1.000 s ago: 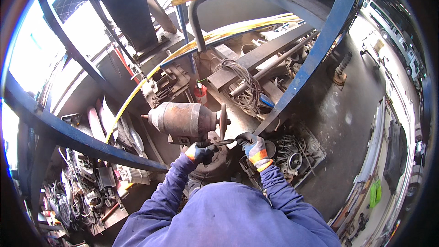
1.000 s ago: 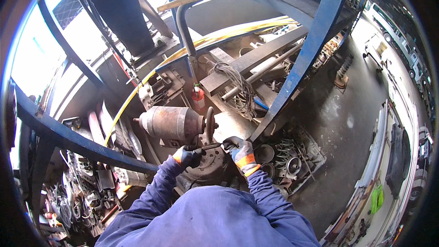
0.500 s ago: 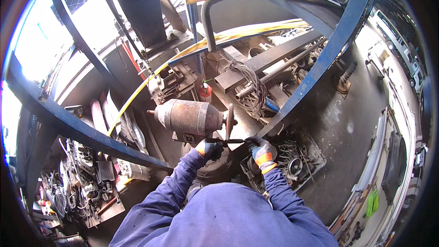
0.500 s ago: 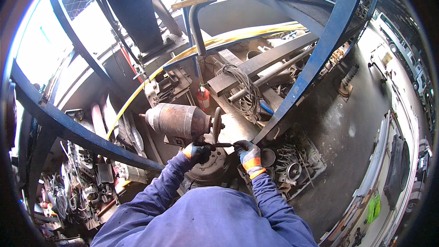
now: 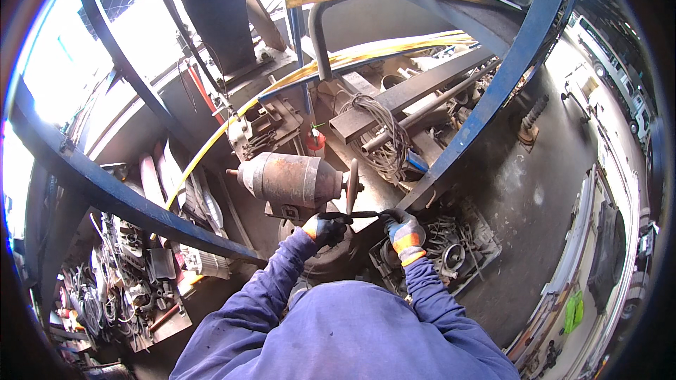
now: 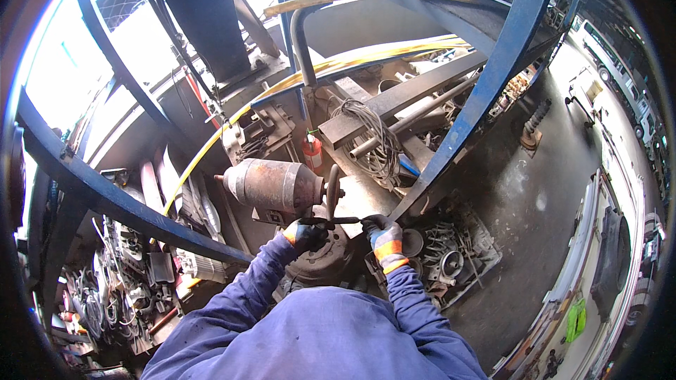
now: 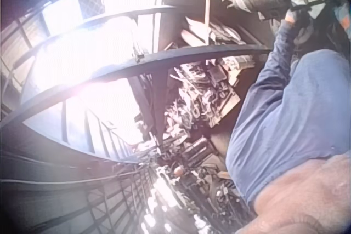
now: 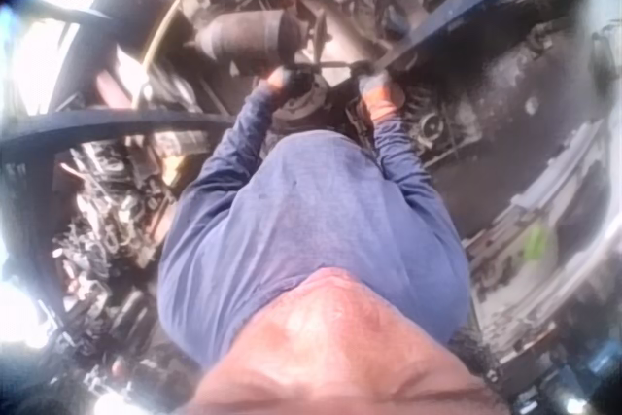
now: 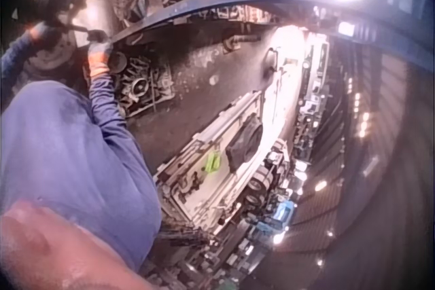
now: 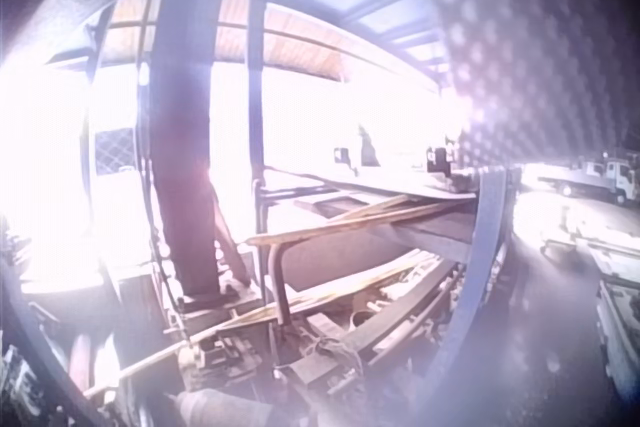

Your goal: The person uses a bench grinder to grind a small metal part, repeatedly rotating and repositioning it against the spinning wheel. The person handles the part with gloved hands, occasionally inspecting it before continuing to grind different edges.

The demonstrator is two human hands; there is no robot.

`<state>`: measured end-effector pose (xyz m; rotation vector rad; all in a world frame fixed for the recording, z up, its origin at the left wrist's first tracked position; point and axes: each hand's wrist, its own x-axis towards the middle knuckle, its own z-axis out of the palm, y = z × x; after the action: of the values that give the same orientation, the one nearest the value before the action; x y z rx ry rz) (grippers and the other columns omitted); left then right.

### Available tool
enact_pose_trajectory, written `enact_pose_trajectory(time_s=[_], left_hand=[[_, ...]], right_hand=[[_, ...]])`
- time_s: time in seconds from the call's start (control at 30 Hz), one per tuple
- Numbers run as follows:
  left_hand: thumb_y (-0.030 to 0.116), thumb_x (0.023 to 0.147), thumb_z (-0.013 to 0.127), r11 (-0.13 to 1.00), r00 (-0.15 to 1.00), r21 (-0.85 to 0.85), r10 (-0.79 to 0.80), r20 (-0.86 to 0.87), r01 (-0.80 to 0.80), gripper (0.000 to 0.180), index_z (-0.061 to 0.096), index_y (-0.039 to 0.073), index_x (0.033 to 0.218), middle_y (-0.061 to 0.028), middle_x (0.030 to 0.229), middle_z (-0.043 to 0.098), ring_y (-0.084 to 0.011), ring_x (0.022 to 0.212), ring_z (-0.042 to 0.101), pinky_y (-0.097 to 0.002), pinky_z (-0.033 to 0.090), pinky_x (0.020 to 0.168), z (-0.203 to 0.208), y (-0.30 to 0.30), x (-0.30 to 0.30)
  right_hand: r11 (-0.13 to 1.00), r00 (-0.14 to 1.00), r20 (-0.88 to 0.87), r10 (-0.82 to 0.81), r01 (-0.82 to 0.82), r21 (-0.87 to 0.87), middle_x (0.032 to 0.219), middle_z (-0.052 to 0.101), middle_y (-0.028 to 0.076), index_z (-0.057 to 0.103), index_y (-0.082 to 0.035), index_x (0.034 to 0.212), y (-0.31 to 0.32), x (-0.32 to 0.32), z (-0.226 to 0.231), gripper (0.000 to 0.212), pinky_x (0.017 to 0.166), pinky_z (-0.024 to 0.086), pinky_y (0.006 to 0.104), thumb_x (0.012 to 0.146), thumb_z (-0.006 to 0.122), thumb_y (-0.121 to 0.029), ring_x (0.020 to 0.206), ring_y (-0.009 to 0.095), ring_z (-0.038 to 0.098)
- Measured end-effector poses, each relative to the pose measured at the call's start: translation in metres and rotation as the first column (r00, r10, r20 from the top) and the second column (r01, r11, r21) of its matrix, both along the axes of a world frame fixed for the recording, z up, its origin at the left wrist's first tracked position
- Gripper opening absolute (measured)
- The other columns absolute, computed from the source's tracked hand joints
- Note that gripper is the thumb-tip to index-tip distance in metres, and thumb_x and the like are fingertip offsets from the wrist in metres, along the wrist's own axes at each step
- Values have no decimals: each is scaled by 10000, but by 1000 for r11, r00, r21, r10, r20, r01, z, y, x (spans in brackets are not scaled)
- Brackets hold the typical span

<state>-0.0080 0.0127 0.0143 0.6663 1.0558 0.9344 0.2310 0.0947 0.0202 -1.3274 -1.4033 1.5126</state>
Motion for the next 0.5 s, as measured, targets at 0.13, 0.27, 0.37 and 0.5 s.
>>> enact_pose_trajectory(time_s=[0.13,0.27,0.37,0.5], left_hand=[[162,977,570,998,998,-18,55,35,-55,263,643,-22,1151,18,701,553,-76,559,475,-244,374,489,1,-2,2],[186,975,581,991,990,-37,134,47,-132,260,641,-26,1112,7,670,536,-91,531,457,-251,342,471,-6,-9,-1],[199,974,585,989,989,-50,142,42,-140,273,628,-23,1126,10,678,515,-103,544,453,-265,343,487,-8,-12,-6],[211,976,584,990,991,-46,133,-4,-133,286,628,-15,1145,10,712,531,-108,561,464,-265,348,500,4,-18,-11]], right_hand=[[1000,999,-40,-21,20,-21,794,689,5,730,-24,939,2,-3,-16,68,628,468,221,877,700,-21,685,78,584],[1000,999,-35,3,-3,-16,786,694,13,735,-26,928,4,-10,-32,67,627,470,227,868,705,-20,681,80,588],[995,1000,-12,6,-8,-101,795,701,26,737,-20,920,4,-16,-28,63,645,480,239,870,699,-21,698,89,600],[999,986,-164,5,2,44,692,647,-24,748,-56,914,1,-24,-45,55,474,360,227,861,734,-60,514,52,477]])
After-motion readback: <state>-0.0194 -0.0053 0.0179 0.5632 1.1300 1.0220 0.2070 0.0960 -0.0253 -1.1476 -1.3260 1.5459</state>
